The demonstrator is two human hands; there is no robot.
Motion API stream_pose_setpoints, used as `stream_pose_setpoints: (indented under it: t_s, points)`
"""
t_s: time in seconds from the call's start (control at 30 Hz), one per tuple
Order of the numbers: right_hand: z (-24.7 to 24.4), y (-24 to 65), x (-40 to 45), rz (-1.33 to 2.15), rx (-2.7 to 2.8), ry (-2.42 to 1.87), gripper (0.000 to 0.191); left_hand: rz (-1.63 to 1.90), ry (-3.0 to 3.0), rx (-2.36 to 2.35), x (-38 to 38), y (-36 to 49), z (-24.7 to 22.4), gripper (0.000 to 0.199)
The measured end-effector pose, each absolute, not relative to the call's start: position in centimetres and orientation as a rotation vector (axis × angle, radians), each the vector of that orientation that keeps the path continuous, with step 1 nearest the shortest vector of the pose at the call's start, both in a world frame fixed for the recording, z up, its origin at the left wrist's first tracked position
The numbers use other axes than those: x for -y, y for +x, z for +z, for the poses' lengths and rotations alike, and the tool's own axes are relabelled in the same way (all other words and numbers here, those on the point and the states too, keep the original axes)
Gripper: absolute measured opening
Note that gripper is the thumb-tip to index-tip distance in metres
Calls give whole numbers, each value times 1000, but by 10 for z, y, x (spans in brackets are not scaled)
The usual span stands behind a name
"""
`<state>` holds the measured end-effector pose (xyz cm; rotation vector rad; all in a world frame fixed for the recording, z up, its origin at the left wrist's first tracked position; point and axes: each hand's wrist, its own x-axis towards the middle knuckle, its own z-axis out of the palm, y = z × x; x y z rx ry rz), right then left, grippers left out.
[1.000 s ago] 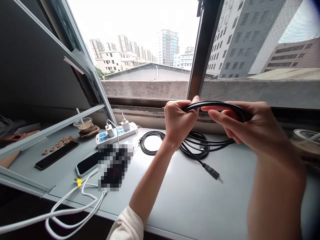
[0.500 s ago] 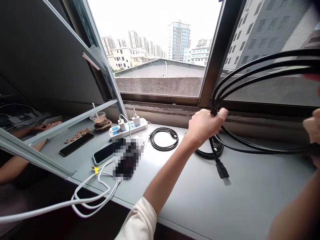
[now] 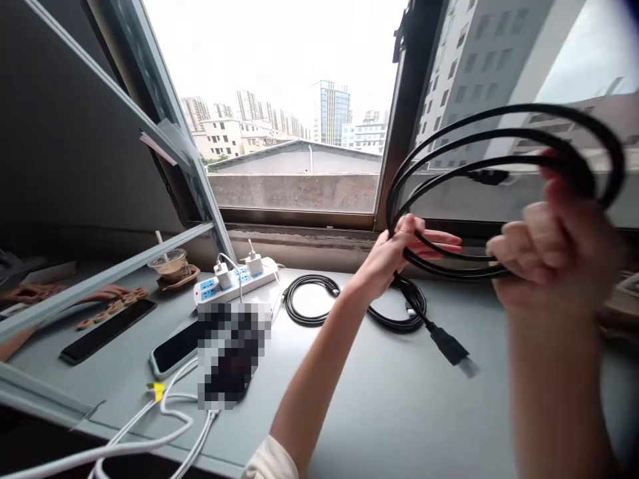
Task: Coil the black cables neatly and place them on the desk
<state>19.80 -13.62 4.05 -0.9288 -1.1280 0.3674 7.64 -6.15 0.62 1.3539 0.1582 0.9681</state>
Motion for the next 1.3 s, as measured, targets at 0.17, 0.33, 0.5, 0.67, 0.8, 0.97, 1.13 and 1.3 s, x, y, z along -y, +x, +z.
stream_pose_setpoints:
  t_s: [0.17, 0.33, 0.5, 0.67, 0.8, 0.97, 1.13, 1.3]
  points:
    - [35, 198, 95, 603, 899, -784, 34, 1213, 1298, -137, 61, 65, 19, 36]
    - [23, 200, 87, 471, 1059, -840, 53, 1245, 1321, -200, 63, 46, 30, 29]
    - [24, 197, 97, 298, 1236, -842, 48, 1387, 1503, -379, 71, 33, 38, 24]
    - [23, 197, 99, 71, 1290, -959, 48, 1540, 1751, -468, 77, 27, 42, 20]
    - [23, 196, 100, -81, 1445, -1000, 31, 1688, 1881, -486, 78, 24, 41, 25]
    - [29, 194, 110, -137, 1418, -1001, 26, 1791, 1958, -355, 80, 23, 40, 44]
    - [32, 196, 118, 6, 1442, -1025, 27, 1846, 1977, -405, 79, 25, 35, 49]
    - [33, 200, 122, 93, 1480, -1031, 21, 1986, 1857, -441, 78, 27, 29, 51]
